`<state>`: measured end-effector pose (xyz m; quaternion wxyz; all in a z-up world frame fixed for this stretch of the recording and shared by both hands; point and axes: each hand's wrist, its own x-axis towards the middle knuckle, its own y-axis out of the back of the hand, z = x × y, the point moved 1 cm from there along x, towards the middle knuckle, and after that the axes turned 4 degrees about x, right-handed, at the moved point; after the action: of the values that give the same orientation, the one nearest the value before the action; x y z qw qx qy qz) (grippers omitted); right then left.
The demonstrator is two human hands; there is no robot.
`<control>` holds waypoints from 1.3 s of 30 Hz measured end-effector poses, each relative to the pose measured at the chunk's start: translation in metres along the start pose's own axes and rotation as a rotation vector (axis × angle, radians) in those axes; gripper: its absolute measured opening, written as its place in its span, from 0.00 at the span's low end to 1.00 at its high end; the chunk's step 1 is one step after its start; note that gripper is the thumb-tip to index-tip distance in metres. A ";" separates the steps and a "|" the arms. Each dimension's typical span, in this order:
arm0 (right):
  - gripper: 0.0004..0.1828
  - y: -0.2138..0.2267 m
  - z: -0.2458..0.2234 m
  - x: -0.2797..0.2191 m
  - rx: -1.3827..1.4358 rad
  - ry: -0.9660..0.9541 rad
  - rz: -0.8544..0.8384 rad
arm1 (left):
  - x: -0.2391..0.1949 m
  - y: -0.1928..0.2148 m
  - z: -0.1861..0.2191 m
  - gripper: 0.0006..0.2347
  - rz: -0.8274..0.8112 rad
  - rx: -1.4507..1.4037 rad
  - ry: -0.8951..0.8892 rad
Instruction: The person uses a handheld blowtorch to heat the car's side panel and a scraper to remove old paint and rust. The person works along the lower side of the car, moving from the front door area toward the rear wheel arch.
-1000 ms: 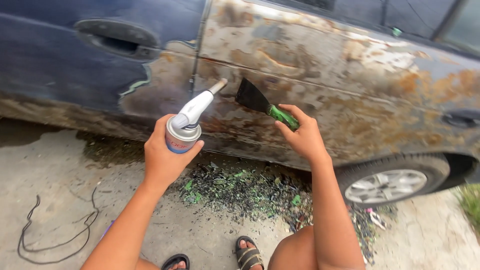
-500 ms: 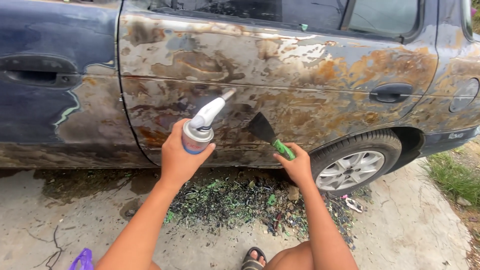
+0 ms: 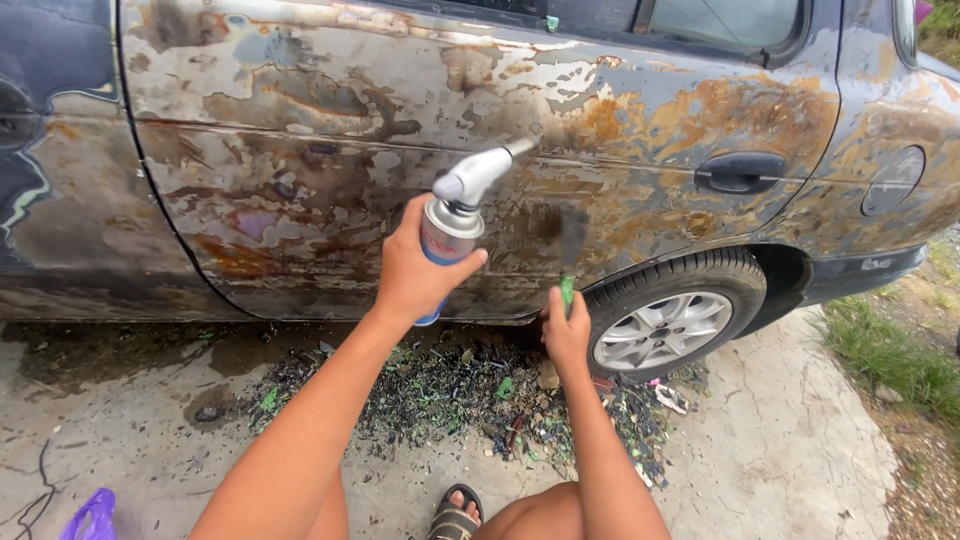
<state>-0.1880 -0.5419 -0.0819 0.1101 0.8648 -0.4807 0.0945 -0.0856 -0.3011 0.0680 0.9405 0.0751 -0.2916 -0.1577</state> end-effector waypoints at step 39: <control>0.19 0.039 -0.103 0.117 0.740 0.222 0.676 | -0.026 -0.003 -0.047 0.30 -0.307 0.259 0.016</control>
<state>-0.1666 -0.6277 0.0521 -0.1898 0.6267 -0.6534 0.3799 -0.0797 -0.2930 0.0147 0.8901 0.2403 -0.2871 -0.2600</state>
